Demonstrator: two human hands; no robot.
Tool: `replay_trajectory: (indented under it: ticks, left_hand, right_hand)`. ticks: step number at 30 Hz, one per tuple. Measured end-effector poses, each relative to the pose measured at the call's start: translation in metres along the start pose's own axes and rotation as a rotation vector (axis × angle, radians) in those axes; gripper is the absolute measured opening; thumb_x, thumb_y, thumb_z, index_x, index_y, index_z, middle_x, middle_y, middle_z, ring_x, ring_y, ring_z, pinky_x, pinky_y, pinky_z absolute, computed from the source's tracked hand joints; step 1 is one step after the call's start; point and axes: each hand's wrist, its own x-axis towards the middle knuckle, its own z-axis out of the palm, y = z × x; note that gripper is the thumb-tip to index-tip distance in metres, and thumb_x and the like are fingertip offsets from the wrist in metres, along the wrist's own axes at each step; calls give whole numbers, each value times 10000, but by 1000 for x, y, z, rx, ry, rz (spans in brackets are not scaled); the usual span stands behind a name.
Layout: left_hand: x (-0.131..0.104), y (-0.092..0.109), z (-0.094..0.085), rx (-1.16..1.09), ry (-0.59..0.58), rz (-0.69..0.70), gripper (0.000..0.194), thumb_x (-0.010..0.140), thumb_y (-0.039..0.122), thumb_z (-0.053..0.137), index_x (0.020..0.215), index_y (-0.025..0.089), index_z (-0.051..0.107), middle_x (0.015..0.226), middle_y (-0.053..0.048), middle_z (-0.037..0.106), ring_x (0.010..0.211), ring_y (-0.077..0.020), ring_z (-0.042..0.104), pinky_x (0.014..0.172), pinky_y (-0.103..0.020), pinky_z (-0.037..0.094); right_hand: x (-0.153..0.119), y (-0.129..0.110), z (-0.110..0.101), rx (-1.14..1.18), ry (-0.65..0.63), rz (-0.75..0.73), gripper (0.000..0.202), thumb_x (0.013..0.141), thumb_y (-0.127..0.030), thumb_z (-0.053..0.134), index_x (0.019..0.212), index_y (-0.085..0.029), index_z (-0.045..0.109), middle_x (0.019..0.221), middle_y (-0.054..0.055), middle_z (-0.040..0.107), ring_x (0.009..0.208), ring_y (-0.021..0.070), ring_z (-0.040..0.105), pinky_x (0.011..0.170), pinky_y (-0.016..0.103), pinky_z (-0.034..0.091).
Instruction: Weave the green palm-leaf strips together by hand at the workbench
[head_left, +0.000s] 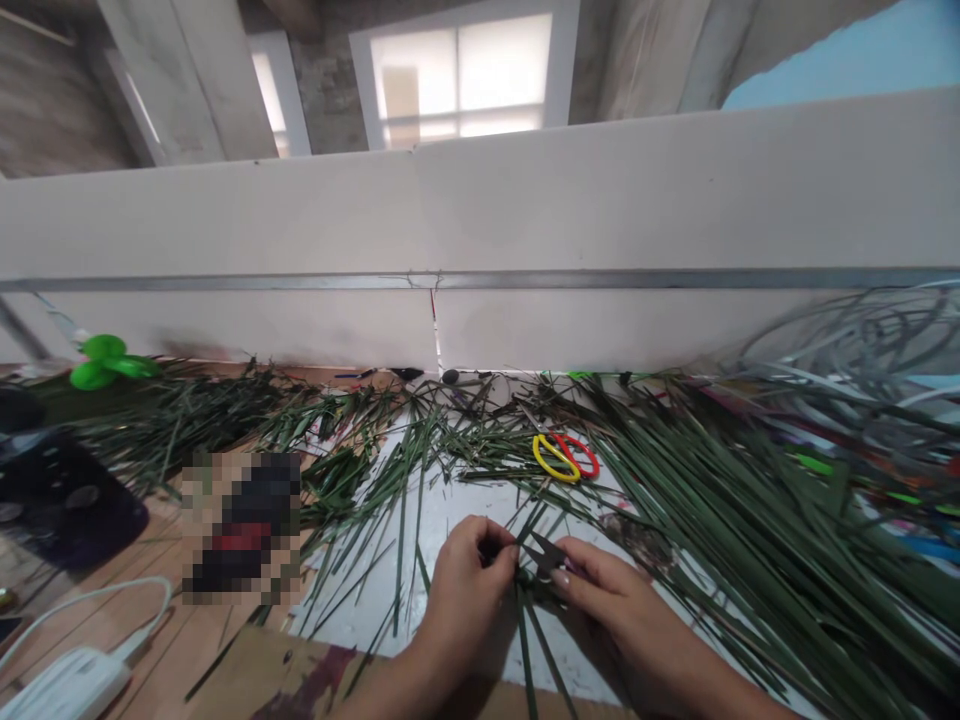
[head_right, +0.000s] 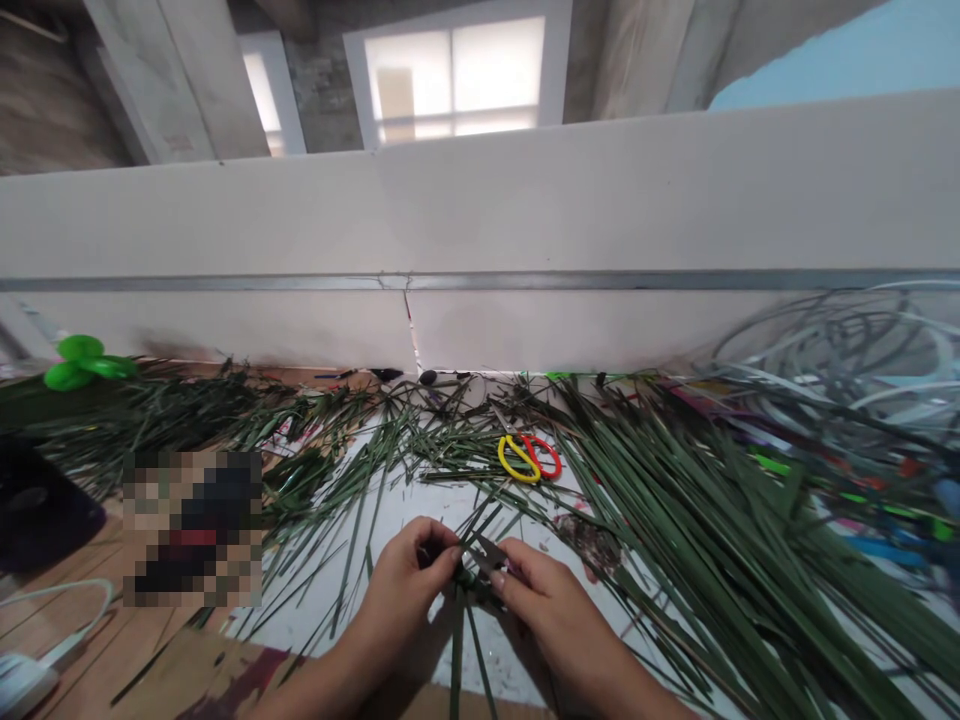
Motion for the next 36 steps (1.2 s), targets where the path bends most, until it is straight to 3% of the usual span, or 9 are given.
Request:
replay_trajectory:
  ticks: [10, 18, 27, 36]
  left_hand:
    - [-1, 3, -2, 67, 17, 32, 64, 763, 180, 589, 718, 204, 627, 771, -44, 654, 788, -221, 600, 688, -309, 428]
    - [-4, 12, -6, 221, 21, 171, 107, 774, 141, 558, 712, 201, 621, 784, -36, 626, 822, -217, 582, 731, -317, 406]
    - [-6, 14, -7, 258, 28, 186, 127, 768, 129, 560, 689, 210, 617, 771, -37, 637, 824, -226, 586, 733, -319, 401]
    - [-8, 16, -8, 315, 14, 254, 132, 787, 103, 545, 716, 197, 603, 802, -45, 637, 850, -223, 583, 762, -326, 416]
  right_hand:
    - [-1, 1, 1, -39, 10, -17, 235, 825, -410, 639, 816, -178, 677, 779, 39, 639, 787, 222, 546, 694, 303, 428]
    - [-2, -1, 4, -123, 27, -34, 234, 856, -412, 598, 819, -192, 668, 795, 29, 648, 790, 220, 549, 702, 300, 413]
    - [-2, 7, 2, -249, 25, -62, 183, 896, -330, 538, 787, -193, 593, 764, 7, 584, 746, 187, 492, 644, 273, 366]
    - [-1, 5, 3, -255, 17, -54, 164, 892, -320, 539, 805, -192, 591, 799, 14, 613, 771, 194, 515, 678, 282, 376]
